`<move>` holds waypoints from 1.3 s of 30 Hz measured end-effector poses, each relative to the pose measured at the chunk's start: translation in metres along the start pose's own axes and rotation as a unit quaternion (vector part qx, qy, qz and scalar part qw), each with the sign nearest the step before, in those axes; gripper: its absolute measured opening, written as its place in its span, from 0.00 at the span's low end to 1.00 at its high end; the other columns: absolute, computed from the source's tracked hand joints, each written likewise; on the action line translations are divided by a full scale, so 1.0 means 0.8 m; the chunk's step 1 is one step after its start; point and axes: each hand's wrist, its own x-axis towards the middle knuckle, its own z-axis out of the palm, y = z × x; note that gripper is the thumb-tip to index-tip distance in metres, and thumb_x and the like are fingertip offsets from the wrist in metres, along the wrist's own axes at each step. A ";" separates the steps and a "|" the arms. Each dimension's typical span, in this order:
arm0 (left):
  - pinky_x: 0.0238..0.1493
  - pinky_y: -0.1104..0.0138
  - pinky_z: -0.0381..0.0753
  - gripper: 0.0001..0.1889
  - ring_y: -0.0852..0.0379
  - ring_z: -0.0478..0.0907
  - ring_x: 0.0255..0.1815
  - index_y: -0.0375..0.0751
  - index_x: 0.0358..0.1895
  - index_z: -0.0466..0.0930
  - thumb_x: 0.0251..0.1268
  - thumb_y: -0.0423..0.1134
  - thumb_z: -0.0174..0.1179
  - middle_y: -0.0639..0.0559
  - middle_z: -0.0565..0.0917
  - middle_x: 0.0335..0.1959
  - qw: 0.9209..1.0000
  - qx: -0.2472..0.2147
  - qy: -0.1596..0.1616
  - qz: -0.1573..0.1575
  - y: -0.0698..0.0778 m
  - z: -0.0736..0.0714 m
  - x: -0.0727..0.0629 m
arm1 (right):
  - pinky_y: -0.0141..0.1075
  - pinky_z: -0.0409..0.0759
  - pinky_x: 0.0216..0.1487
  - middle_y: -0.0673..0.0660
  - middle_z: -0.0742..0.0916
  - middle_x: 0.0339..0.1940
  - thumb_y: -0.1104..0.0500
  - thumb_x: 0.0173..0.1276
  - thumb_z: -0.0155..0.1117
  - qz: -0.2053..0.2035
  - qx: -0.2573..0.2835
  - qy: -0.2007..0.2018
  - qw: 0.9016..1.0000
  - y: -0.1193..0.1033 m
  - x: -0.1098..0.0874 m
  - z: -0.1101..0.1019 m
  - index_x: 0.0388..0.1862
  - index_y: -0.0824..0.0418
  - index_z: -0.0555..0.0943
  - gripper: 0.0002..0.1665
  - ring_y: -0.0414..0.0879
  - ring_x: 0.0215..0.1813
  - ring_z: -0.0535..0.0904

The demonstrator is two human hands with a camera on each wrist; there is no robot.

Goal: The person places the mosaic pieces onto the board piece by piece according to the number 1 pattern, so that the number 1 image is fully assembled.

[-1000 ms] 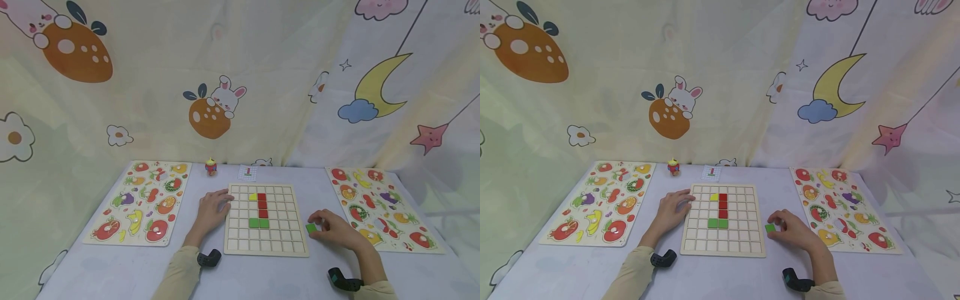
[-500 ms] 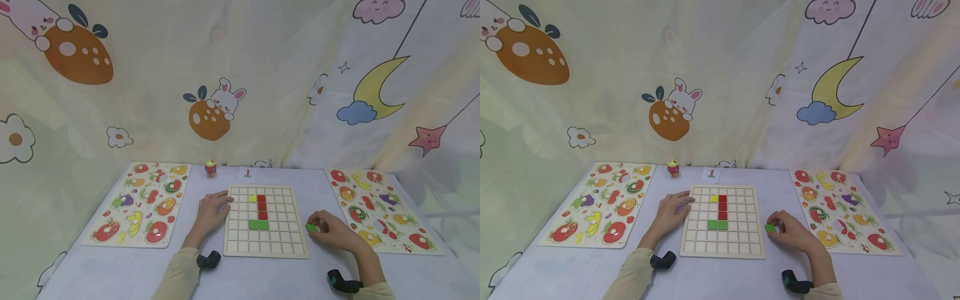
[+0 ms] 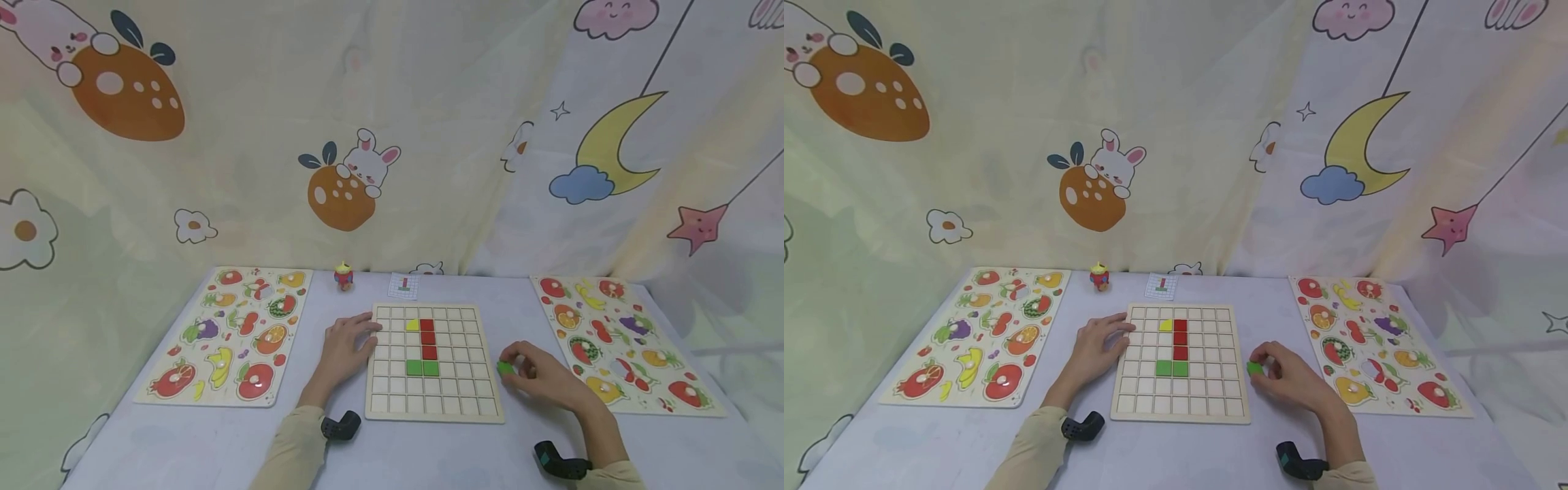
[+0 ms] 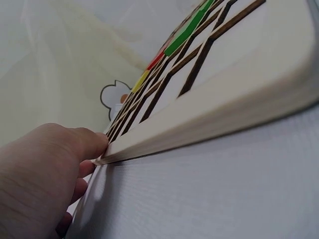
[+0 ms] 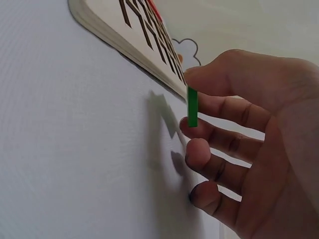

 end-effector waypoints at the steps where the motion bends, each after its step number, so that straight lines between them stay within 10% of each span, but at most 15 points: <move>1: 0.57 0.49 0.63 0.11 0.49 0.71 0.58 0.57 0.48 0.82 0.62 0.42 0.61 0.53 0.76 0.63 1.000 -0.001 -0.001 -0.001 0.000 0.000 0.000 | 0.29 0.69 0.28 0.50 0.79 0.37 0.53 0.59 0.68 -0.002 0.000 0.003 1.000 -0.001 0.000 0.001 0.46 0.53 0.75 0.18 0.38 0.31 0.70; 39: 0.55 0.48 0.63 0.11 0.48 0.72 0.57 0.54 0.46 0.82 0.61 0.41 0.61 0.51 0.77 0.62 1.000 -0.008 0.019 0.015 0.000 0.001 -0.002 | 0.28 0.68 0.26 0.48 0.78 0.36 0.52 0.59 0.69 -0.055 0.012 0.071 0.996 -0.029 0.019 0.036 0.47 0.50 0.77 0.18 0.39 0.27 0.70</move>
